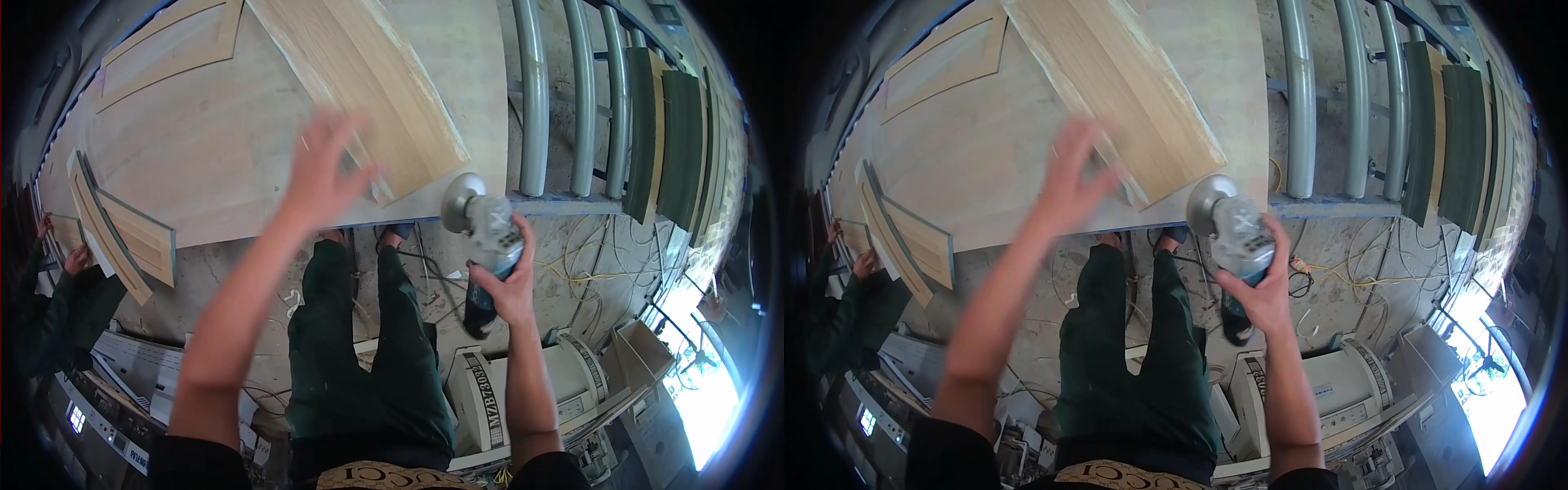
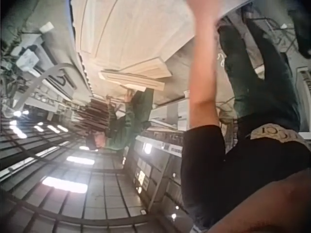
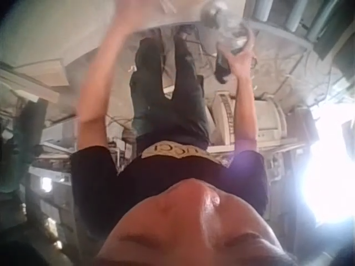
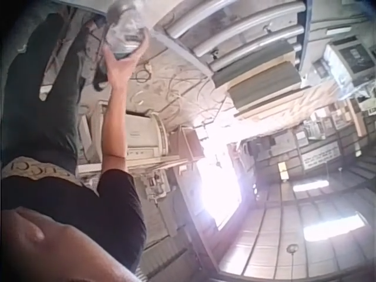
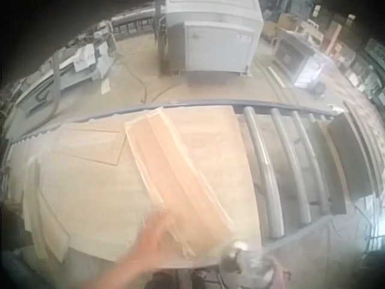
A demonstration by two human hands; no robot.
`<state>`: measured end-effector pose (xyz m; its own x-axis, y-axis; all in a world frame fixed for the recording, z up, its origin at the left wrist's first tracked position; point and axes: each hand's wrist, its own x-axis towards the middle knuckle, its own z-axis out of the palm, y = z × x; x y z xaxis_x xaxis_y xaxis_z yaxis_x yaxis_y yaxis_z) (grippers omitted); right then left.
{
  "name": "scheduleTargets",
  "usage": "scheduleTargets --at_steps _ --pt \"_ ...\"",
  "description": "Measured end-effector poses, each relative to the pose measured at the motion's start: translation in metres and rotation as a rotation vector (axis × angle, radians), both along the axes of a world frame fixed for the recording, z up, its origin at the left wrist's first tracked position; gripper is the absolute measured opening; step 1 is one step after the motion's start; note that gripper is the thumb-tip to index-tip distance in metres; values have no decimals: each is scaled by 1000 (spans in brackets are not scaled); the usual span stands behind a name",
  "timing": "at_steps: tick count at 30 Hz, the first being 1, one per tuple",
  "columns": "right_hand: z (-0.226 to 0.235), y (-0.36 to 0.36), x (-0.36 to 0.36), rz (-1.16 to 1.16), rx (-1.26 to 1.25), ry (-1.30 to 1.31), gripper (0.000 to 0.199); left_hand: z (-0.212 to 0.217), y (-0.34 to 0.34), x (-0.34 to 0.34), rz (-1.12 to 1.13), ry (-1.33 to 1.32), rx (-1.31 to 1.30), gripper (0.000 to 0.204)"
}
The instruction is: Sanding the surface of wooden door or cabinet panels using an orbital sander in a factory.
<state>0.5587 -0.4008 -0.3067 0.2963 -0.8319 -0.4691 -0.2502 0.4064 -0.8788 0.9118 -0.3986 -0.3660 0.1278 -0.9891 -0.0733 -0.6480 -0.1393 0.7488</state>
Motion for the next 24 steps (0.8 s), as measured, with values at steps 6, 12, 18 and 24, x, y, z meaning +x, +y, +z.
scheduleTargets --at_steps 6,12,18,24 --pt "-4 -7 41 534 -230 391 97 -68 -115 35 84 -542 -53 70" --pt "-17 -13 63 699 -213 395 93 -82 -117 19 136 -751 -121 68" --pt "-22 -17 66 667 -204 380 92 -84 -115 19 142 -742 -156 67" --pt "-6 -48 54 431 -115 559 91 -84 -115 21 148 -738 -155 67"
